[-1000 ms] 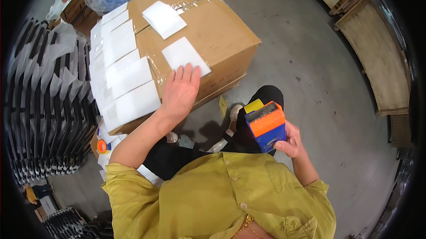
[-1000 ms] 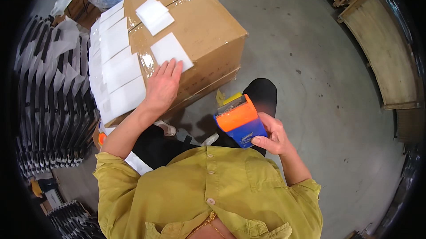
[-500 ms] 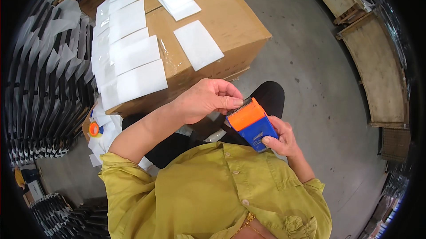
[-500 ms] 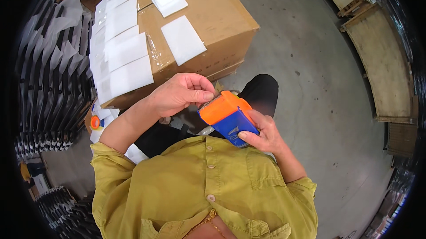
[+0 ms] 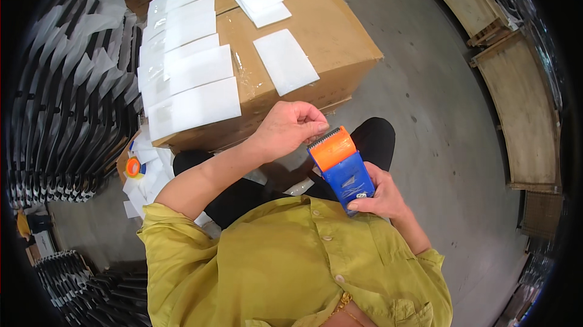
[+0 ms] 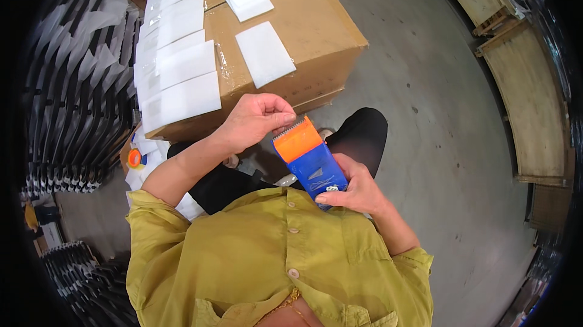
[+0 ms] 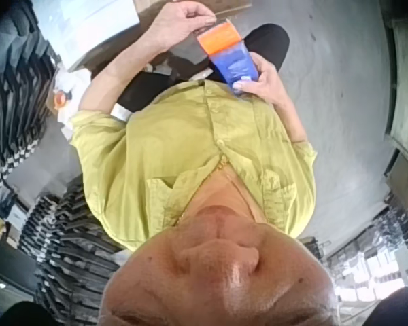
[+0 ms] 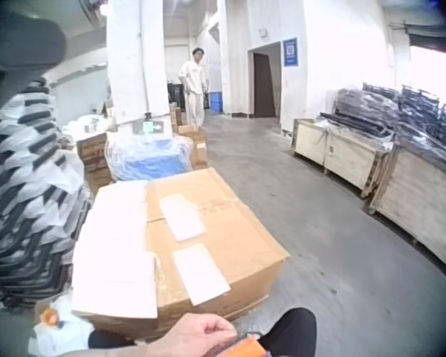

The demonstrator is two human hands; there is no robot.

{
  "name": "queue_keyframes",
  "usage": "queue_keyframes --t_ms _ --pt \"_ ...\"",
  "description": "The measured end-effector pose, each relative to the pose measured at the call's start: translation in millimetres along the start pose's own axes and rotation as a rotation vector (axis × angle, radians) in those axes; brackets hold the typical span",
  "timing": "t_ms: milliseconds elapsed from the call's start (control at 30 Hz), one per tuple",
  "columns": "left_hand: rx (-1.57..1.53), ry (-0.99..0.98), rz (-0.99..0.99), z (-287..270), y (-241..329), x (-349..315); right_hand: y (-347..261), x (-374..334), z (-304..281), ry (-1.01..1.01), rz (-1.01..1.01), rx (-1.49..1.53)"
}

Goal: Applying tape to small foam protective pads using a tape dispenser and placing them on a cardboard box.

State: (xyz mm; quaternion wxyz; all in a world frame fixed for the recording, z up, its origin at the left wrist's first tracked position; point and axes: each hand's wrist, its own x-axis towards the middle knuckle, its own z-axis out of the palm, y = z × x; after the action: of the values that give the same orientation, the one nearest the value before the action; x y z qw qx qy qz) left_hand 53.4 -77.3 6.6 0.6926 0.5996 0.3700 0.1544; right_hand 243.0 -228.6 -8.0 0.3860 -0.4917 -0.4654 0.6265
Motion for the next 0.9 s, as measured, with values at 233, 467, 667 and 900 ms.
queue_keyframes --t_ms 233,467,667,900 --pt "0.198 0.394 0.214 -68 28 23 12 -18 -2 0.074 0.090 -0.035" --pt "0.818 0.651 0.653 -96 9 83 -22 16 12 0.125 0.048 0.047" --pt "1.104 0.680 0.575 -105 -12 108 -25 40 11 0.160 0.134 0.093" --pt "1.295 0.988 0.686 -94 2 81 -23 46 7 0.087 0.156 0.210"
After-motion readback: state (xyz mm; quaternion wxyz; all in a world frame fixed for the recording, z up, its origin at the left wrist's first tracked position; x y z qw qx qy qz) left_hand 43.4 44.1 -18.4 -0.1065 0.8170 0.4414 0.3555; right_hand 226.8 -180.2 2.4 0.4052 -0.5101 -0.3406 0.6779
